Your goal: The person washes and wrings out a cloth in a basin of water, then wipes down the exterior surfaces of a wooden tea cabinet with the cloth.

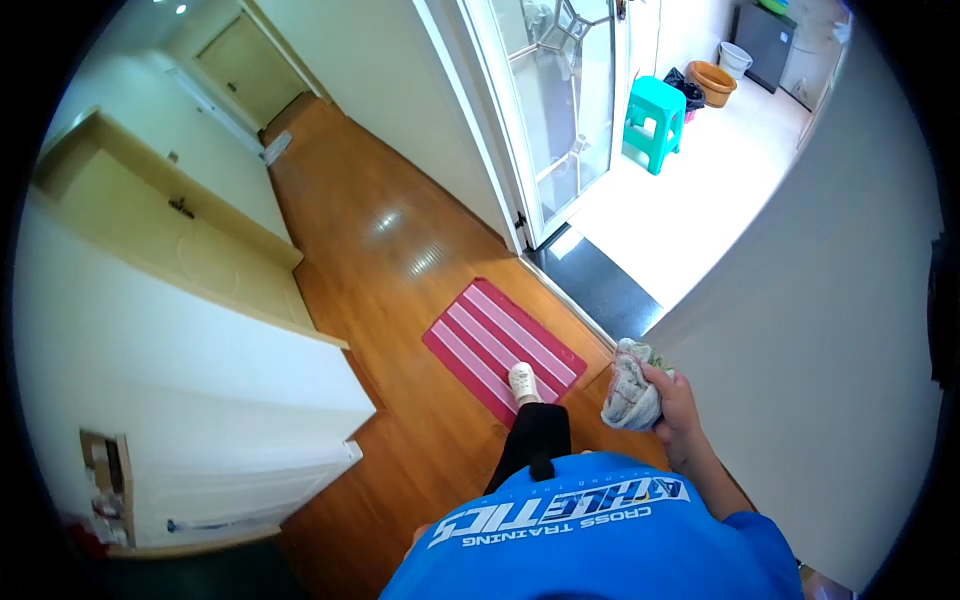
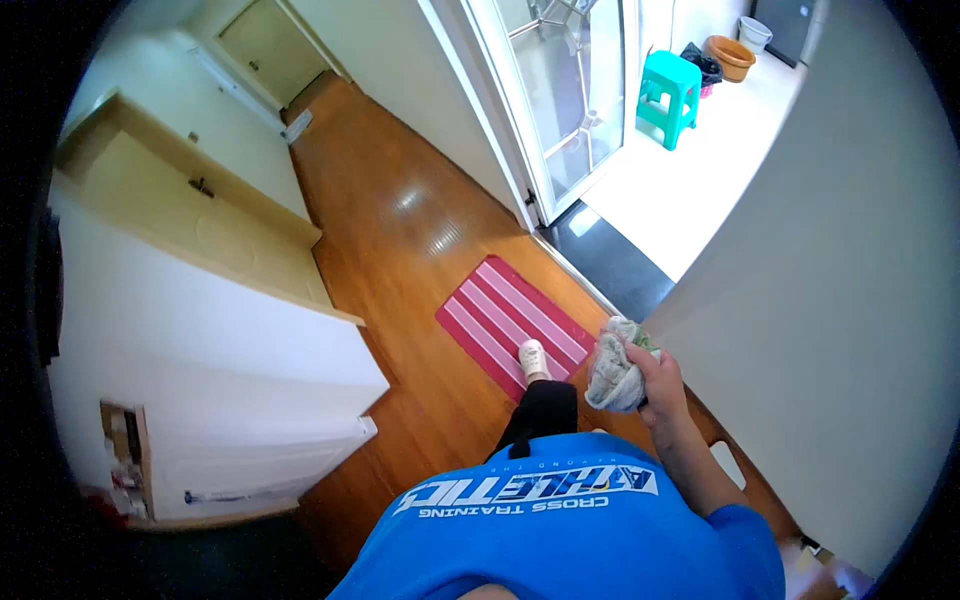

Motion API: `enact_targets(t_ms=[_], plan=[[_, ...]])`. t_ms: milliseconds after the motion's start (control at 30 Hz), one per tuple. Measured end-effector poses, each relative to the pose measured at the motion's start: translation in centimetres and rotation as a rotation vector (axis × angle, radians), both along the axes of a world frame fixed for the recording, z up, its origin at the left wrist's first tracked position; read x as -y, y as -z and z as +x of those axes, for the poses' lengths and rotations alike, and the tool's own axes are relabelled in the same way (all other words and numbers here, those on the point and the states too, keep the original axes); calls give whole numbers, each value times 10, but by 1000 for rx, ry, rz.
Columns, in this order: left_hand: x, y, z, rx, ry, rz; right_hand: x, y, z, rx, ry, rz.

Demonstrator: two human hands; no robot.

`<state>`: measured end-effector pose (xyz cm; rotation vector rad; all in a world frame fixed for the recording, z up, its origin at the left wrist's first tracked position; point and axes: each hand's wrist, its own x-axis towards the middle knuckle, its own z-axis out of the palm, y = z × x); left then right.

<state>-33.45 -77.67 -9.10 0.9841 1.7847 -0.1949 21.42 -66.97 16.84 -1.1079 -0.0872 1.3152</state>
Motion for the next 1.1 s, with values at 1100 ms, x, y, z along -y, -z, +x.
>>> enact_targets(t_ms=[1100], plan=[[-656, -17, 376, 101, 726, 64, -435, 73, 349, -53, 396, -202]])
